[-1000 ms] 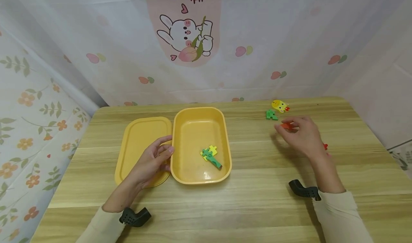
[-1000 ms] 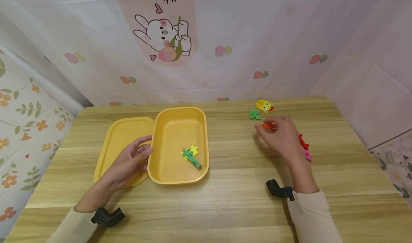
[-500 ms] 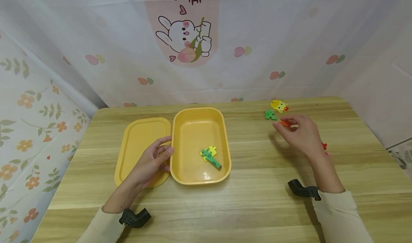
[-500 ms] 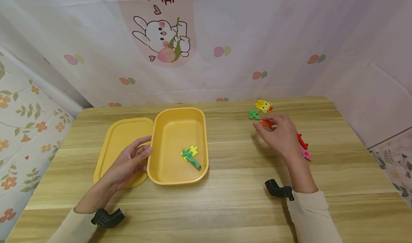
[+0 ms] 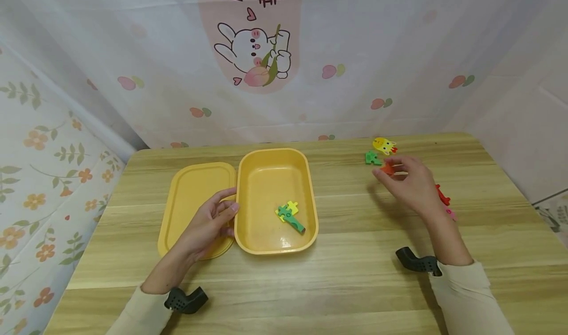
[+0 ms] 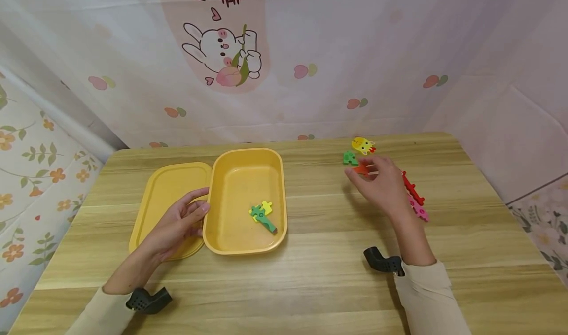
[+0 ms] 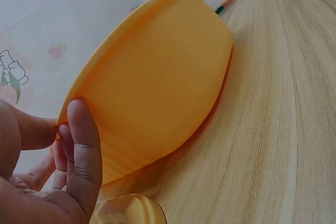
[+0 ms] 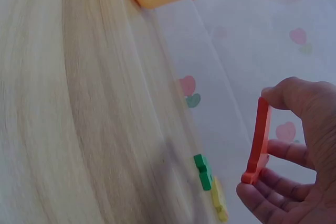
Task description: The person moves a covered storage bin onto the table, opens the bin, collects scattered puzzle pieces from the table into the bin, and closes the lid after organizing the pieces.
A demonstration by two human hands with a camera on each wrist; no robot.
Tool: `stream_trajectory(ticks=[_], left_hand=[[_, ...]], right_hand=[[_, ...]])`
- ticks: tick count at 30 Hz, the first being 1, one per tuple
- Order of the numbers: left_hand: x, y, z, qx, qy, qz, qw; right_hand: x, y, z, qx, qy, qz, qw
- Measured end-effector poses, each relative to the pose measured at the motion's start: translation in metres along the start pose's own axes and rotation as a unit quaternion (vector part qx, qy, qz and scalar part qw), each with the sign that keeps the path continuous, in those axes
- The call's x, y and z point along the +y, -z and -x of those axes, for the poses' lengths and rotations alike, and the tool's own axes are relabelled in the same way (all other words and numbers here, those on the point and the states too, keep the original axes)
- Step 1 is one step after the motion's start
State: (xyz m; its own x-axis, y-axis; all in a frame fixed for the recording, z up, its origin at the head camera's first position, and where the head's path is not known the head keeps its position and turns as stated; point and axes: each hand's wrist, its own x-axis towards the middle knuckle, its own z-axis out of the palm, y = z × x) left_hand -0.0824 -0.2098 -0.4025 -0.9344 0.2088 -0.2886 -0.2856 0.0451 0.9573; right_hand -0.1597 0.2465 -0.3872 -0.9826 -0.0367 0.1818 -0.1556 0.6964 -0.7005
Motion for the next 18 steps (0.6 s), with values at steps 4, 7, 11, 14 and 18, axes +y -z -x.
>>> stream_trajectory(ticks=[4, 7, 11, 14, 18], left_hand=[[-0.0006, 0.0001, 0.0000, 0.000, 0.001, 0.001, 1.0000], [-0.0010, 0.0002, -0.0002, 0.002, 0.002, 0.000, 1.0000], [-0.0014, 0.0000, -0.0005, 0.003, 0.002, -0.001, 1.0000], [-0.0013, 0.0000, -0.0006, 0.003, 0.002, -0.001, 1.0000], [-0.0011, 0.0002, -0.0005, 0.004, 0.001, -0.003, 1.0000]], right_hand=[[-0.0024, -0.0007, -0.0005, -0.017, -0.008, -0.003, 1.000], [-0.0043, -0.0009, -0.0011, -0.025, -0.011, -0.001, 1.000], [-0.0057, -0.0016, -0.0015, -0.030, -0.014, -0.002, 0.999], [-0.0063, -0.0027, -0.0014, -0.033, -0.014, -0.009, 0.999], [-0.0080, -0.0037, -0.0007, -0.041, -0.021, -0.017, 0.999]])
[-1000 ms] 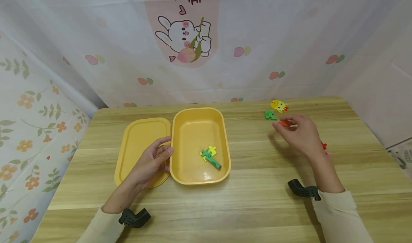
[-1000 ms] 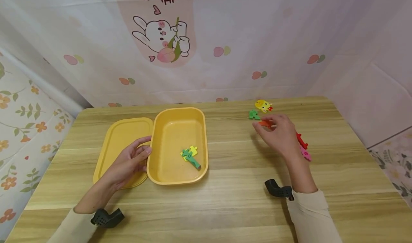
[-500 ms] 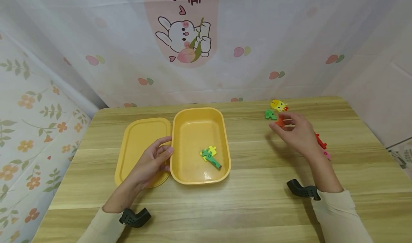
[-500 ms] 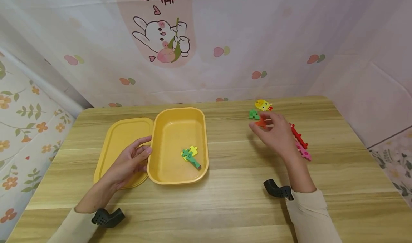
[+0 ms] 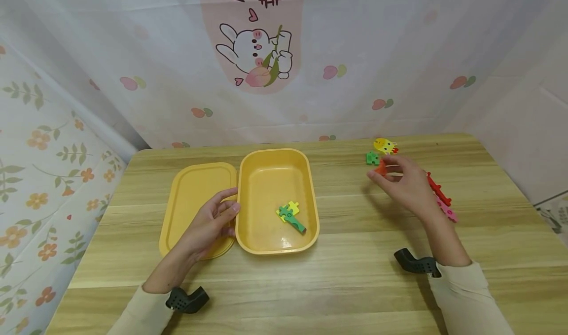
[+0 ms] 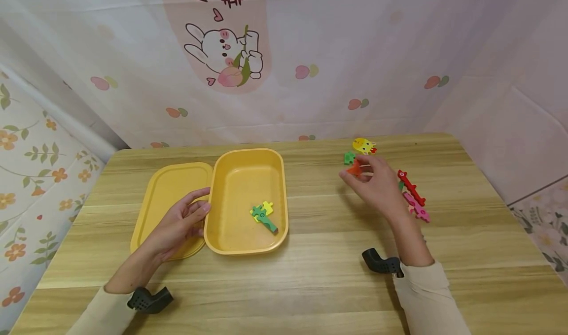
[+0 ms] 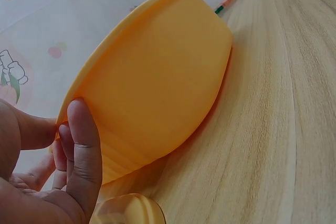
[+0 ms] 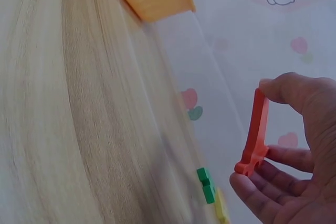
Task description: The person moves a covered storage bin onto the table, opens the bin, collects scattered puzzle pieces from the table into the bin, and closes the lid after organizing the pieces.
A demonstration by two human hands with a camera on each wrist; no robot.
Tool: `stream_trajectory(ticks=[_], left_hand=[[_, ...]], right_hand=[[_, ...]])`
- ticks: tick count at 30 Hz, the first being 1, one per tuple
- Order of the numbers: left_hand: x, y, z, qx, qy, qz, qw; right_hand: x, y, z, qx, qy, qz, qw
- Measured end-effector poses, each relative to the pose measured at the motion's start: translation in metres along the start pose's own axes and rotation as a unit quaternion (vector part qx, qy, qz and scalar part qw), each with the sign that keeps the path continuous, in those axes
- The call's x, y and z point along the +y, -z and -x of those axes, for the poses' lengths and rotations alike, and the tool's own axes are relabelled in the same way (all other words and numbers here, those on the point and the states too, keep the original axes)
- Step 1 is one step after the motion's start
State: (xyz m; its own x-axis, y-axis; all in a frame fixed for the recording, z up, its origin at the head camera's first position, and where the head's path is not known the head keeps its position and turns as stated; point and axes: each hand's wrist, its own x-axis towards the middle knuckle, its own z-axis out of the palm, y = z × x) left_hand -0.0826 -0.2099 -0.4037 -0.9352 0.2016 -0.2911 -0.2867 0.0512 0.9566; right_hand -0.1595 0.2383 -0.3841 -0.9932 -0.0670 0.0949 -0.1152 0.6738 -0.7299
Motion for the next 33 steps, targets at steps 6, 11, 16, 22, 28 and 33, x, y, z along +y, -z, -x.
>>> stream_trajectory(ticks=[6, 11, 16, 22, 28, 33], left_hand=[[0.000, 0.000, 0.000, 0.001, 0.000, 0.000, 1.0000], [0.000, 0.000, 0.000, -0.001, -0.003, 0.002, 1.0000], [0.001, 0.000, 0.000, -0.001, -0.002, 0.003, 1.0000], [0.000, 0.000, 0.000, -0.003, -0.002, 0.003, 1.0000], [0.000, 0.001, 0.000, -0.002, 0.000, 0.002, 1.0000], [0.000, 0.000, 0.000, -0.003, 0.000, 0.002, 1.0000]], right_hand=[[-0.003, 0.000, 0.001, -0.016, -0.016, -0.008, 1.000], [-0.007, 0.003, 0.003, -0.015, -0.008, -0.022, 1.000], [-0.010, 0.005, 0.003, -0.030, 0.005, -0.040, 0.999], [-0.012, 0.004, 0.003, -0.048, 0.000, -0.061, 0.997], [-0.018, 0.002, 0.003, -0.062, 0.003, -0.080, 0.995], [-0.023, 0.001, 0.006, -0.070, 0.009, -0.093, 0.993]])
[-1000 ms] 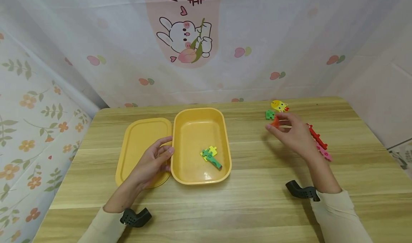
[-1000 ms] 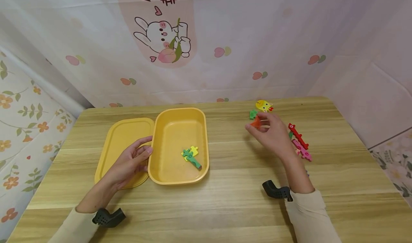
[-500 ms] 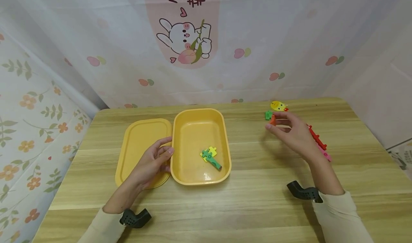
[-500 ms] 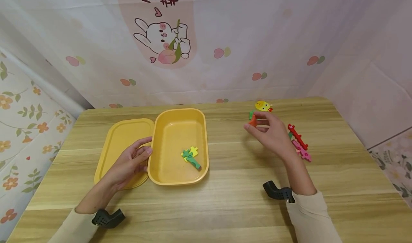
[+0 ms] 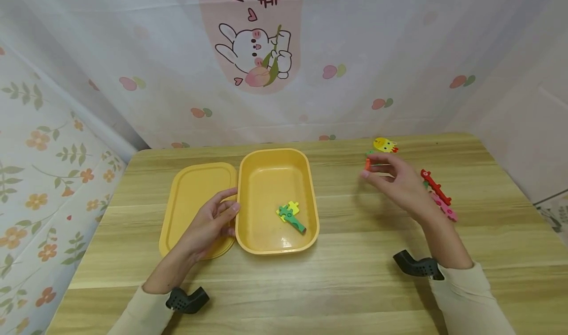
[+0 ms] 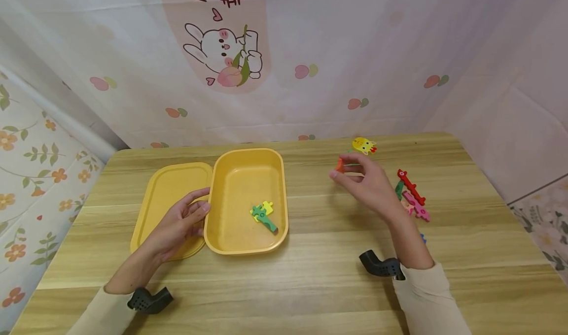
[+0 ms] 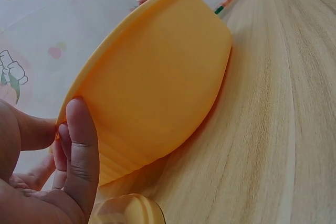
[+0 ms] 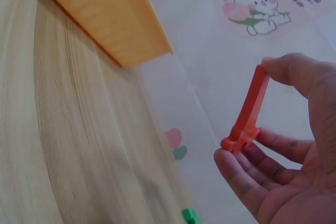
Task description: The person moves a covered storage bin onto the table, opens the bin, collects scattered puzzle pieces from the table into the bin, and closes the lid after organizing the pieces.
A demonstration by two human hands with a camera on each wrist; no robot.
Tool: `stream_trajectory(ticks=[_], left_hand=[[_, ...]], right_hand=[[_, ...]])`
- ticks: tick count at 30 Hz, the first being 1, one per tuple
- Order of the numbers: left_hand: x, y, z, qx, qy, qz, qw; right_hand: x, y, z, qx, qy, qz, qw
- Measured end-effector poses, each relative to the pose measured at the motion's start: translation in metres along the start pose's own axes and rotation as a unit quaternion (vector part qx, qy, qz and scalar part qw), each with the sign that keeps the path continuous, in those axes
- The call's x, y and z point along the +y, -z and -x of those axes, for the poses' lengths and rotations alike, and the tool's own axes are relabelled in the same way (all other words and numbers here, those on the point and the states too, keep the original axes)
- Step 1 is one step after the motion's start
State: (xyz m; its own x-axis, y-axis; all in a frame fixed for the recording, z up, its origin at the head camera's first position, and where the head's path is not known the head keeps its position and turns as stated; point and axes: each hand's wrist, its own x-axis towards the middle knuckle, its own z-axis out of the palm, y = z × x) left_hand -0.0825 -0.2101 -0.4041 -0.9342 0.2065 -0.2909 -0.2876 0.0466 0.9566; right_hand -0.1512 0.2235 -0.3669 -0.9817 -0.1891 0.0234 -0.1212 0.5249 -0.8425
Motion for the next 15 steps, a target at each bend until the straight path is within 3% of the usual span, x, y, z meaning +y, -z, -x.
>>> stream_trajectory(ticks=[15], left_hand=[[0.000, -0.001, 0.000, 0.002, -0.002, -0.001, 1.0000]], right_hand=[[-0.019, -0.020, 0.003, -0.023, 0.022, 0.013, 0.999]])
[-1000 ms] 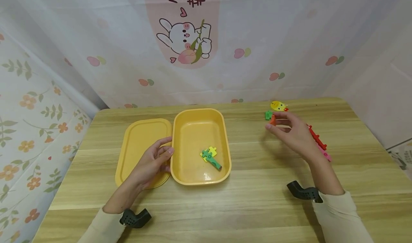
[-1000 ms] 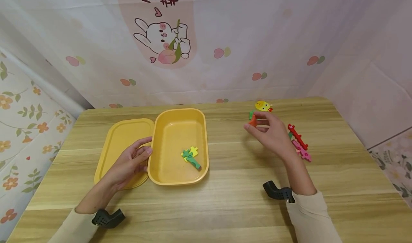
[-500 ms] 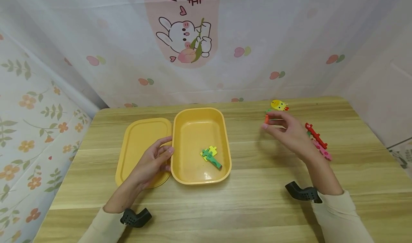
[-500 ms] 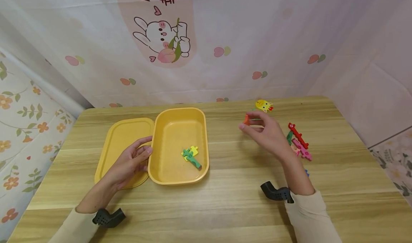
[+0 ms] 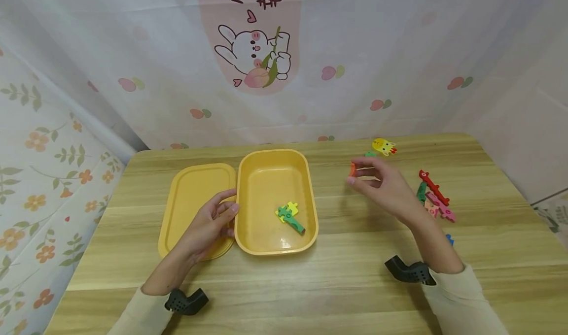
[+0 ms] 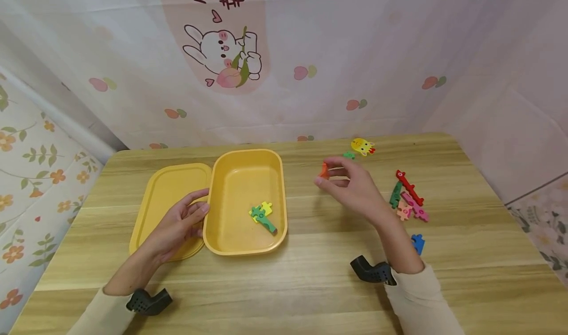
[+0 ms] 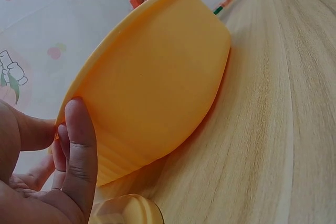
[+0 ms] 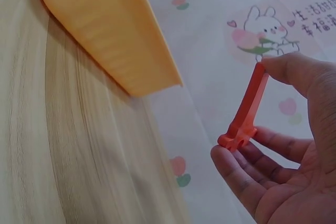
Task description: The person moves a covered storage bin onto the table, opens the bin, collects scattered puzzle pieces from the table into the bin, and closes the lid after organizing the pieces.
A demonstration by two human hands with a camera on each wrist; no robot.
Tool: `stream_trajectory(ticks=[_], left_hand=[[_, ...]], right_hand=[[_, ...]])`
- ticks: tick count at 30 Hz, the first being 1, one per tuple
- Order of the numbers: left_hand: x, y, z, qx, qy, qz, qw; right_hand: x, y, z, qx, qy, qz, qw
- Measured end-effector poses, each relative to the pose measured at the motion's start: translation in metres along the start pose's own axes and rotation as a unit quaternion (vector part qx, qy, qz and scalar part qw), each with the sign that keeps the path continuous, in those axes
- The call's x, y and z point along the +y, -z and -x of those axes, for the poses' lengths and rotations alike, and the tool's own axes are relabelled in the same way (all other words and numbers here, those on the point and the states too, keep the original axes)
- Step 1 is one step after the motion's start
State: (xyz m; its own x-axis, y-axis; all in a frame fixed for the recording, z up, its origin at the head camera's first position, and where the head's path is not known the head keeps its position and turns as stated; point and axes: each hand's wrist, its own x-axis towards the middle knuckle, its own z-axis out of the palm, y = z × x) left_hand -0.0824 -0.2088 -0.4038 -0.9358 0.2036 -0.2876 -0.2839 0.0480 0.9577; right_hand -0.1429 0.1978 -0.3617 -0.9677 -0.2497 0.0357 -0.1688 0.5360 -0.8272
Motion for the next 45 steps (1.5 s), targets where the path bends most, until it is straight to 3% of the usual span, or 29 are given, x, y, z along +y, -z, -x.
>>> stream_trajectory(ticks=[16, 25, 45], left_hand=[[-0.001, -0.001, 0.000, 0.001, -0.005, -0.006, 1.0000], [-0.001, -0.001, 0.001, -0.003, -0.009, 0.001, 1.0000], [-0.001, 0.000, 0.001, -0.009, -0.013, 0.001, 0.9999]], right_hand=[[-0.023, -0.010, 0.007, -0.023, 0.024, -0.019, 0.999], [-0.024, -0.020, 0.005, -0.016, 0.050, 0.001, 0.999], [-0.033, -0.040, 0.008, -0.021, 0.099, -0.017, 0.995]])
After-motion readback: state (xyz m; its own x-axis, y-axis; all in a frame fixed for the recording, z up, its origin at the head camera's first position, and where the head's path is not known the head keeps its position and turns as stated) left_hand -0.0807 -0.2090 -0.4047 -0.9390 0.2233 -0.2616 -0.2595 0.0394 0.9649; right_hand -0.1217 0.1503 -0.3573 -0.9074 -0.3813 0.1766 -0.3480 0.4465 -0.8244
